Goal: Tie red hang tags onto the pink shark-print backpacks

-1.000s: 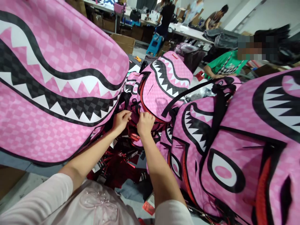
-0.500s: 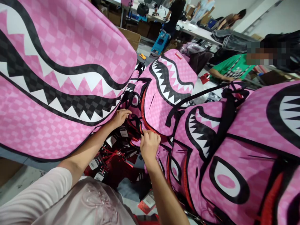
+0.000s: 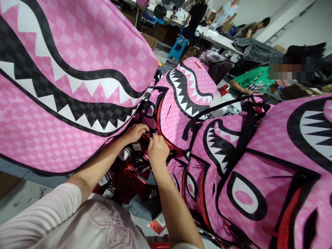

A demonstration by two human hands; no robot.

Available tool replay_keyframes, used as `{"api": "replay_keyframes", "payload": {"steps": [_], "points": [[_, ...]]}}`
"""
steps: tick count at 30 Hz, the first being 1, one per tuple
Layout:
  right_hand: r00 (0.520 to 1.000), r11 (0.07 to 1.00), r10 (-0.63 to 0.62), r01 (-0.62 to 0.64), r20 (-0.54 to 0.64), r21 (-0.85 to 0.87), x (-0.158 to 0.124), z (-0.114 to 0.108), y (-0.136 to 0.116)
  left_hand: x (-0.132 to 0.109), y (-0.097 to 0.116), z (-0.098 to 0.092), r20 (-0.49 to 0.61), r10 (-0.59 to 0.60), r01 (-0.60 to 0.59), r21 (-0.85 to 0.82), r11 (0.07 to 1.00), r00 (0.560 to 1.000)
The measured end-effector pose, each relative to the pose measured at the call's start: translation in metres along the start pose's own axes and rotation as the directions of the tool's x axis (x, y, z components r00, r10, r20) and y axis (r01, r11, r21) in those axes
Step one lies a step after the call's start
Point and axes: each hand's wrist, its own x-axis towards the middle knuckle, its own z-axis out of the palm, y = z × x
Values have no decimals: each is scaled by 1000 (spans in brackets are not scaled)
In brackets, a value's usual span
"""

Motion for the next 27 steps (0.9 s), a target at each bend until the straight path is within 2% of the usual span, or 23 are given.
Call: {"api": "replay_keyframes", "payload": {"steps": [3, 6, 9, 11, 13, 15, 17, 19, 21, 22, 24, 27], "points": [[995, 994, 56, -49, 77, -95, 17, 6, -9, 0, 2, 0, -7, -33, 33, -58, 998, 999], [998, 997, 65, -65, 3, -46, 18, 6, -3, -4, 5, -4, -22, -112, 110, -77, 991, 993], [987, 993, 62, -46, -147, 106, 12, 1, 8, -13, 11, -8, -14, -149, 149, 35, 988, 989], [976, 969, 53, 1, -211, 246, 10, -3, 10, -21, 18, -11, 5, -96, 94, 173, 980, 995], [967, 914, 93, 12, -237, 405, 13, -7, 7, -28, 27, -13, 16, -64, 56, 310, 949, 998], [957, 809, 204, -48, -204, 586, 19, -10, 1, -31, 35, -16, 23, -91, 76, 369, 926, 996], [942, 622, 321, -134, -95, 771, 27, -12, -4, -30, 41, -18, 27, -132, 120, 278, 953, 991], [922, 401, 386, -195, 28, 895, 33, -11, -5, -28, 40, -20, 30, -153, 152, 41, 988, 988], [912, 260, 396, -220, 104, 940, 36, -9, -3, -26, 33, -20, 26, -152, 154, -231, 961, 988], [912, 234, 392, -226, 121, 946, 37, -8, -1, -27, 27, -20, 20, -134, 133, -339, 931, 991], [919, 245, 374, -230, 127, 942, 37, -5, 3, -31, 16, -18, -16, -77, 61, -467, 882, 997], [930, 304, 345, -235, 123, 923, 35, -3, 6, -39, 1, -9, -129, -108, 29, -501, 865, 986]]}}
